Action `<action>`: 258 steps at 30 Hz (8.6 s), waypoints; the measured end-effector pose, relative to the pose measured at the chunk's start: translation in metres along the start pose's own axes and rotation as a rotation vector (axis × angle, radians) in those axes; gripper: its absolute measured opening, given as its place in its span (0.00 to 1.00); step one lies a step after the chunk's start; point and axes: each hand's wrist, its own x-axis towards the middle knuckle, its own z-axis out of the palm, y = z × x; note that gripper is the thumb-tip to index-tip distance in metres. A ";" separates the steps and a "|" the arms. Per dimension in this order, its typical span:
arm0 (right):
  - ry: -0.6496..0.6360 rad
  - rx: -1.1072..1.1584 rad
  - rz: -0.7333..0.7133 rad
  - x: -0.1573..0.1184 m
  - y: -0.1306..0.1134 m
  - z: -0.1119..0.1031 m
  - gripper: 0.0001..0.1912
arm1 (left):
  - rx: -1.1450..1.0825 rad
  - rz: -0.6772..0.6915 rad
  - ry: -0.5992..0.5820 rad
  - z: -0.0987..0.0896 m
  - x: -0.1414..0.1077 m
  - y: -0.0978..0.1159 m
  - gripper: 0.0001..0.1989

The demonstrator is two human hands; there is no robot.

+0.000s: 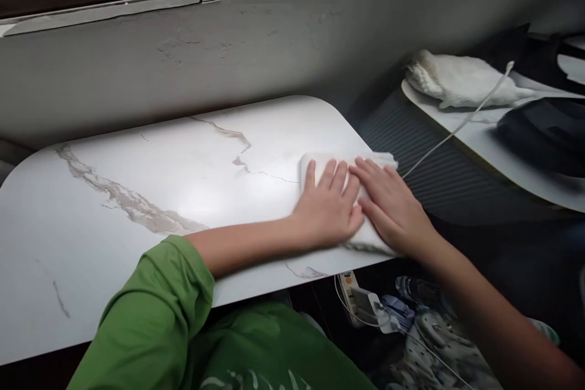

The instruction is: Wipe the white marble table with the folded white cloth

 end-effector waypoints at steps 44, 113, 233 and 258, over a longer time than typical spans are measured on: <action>-0.124 0.387 -0.202 0.005 -0.181 0.033 0.34 | -0.014 -0.034 -0.055 -0.047 -0.197 -0.067 0.29; -0.297 0.350 -0.421 0.097 -0.383 0.115 0.32 | 0.106 -0.688 0.080 -0.083 -0.356 -0.167 0.27; -0.258 0.220 -0.552 0.040 -0.295 0.078 0.31 | -0.038 -0.378 -0.042 -0.073 -0.323 -0.098 0.39; -0.152 -0.111 -0.205 0.228 -0.234 0.125 0.30 | 0.112 -0.504 0.043 -0.056 -0.149 -0.262 0.29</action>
